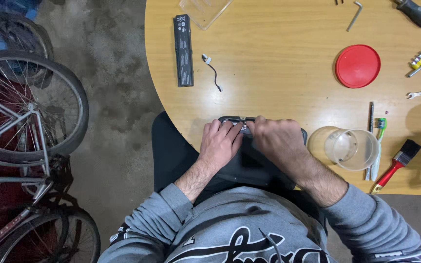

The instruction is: The person uses a screwdriver to remove screws from the back of a black electronic device. They place the screws into a small plastic container and continue unscrewing multiple fasteners from different locations on the device's back panel.

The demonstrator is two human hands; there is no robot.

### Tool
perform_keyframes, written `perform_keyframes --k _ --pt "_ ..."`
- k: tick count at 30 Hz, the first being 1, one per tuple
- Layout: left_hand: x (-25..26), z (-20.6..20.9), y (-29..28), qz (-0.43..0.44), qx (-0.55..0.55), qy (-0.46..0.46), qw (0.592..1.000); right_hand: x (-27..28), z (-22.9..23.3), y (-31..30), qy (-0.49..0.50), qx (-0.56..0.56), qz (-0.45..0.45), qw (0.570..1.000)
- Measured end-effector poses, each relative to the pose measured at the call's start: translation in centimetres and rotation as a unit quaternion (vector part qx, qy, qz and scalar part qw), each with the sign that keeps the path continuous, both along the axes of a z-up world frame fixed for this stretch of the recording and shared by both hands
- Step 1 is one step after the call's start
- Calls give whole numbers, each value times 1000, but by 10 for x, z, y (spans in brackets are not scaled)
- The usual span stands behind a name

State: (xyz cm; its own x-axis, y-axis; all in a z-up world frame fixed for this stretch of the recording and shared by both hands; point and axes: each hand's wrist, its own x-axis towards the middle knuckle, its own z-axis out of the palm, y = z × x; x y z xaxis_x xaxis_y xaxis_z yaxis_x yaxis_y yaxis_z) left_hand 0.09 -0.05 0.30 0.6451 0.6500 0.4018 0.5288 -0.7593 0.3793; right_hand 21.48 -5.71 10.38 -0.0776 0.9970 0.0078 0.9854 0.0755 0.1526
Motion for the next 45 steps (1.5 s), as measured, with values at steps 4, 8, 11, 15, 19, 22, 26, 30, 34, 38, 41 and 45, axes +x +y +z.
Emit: perform_keyframes --k 4,8,11,15,19,22,26,30,34,38,41,45 --pt "2 5 1 2 1 -2 1000 4 4 -4 12 -23 -8 1000" --pt "1 -4 0 4 5 -6 1000 6 0 -10 -3 23 36 999" --pt "0 -4 0 4 12 -6 1000 4 -2 -9 10 17 25 999" --pt "0 -1 1 1 10 -10 1000 3 -17 -13 33 28 9 999" --pt "1 -6 0 11 12 -12 1000 4 -7 -10 33 39 44 998" --pt "0 -8 -1 4 0 -18 1000 -4 7 0 -4 64 35 997" --pt "1 -8 -1 -2 -13 -22 1000 -8 -9 1 -20 89 34 995" --pt "0 -23 -3 4 -18 -16 1000 -16 -1 -1 -45 110 35 992" --pt "0 -8 -2 1 -17 -12 1000 -12 -7 3 -24 116 21 993" --pt "-1 0 -1 2 -24 -1 1000 -8 -16 -5 -64 144 48 986" --pt "0 -7 -2 6 -19 4 1000 0 -11 -7 -55 127 54 989" --pt "1 -5 -4 12 -19 8 1000 12 -23 -11 -37 112 77 990"
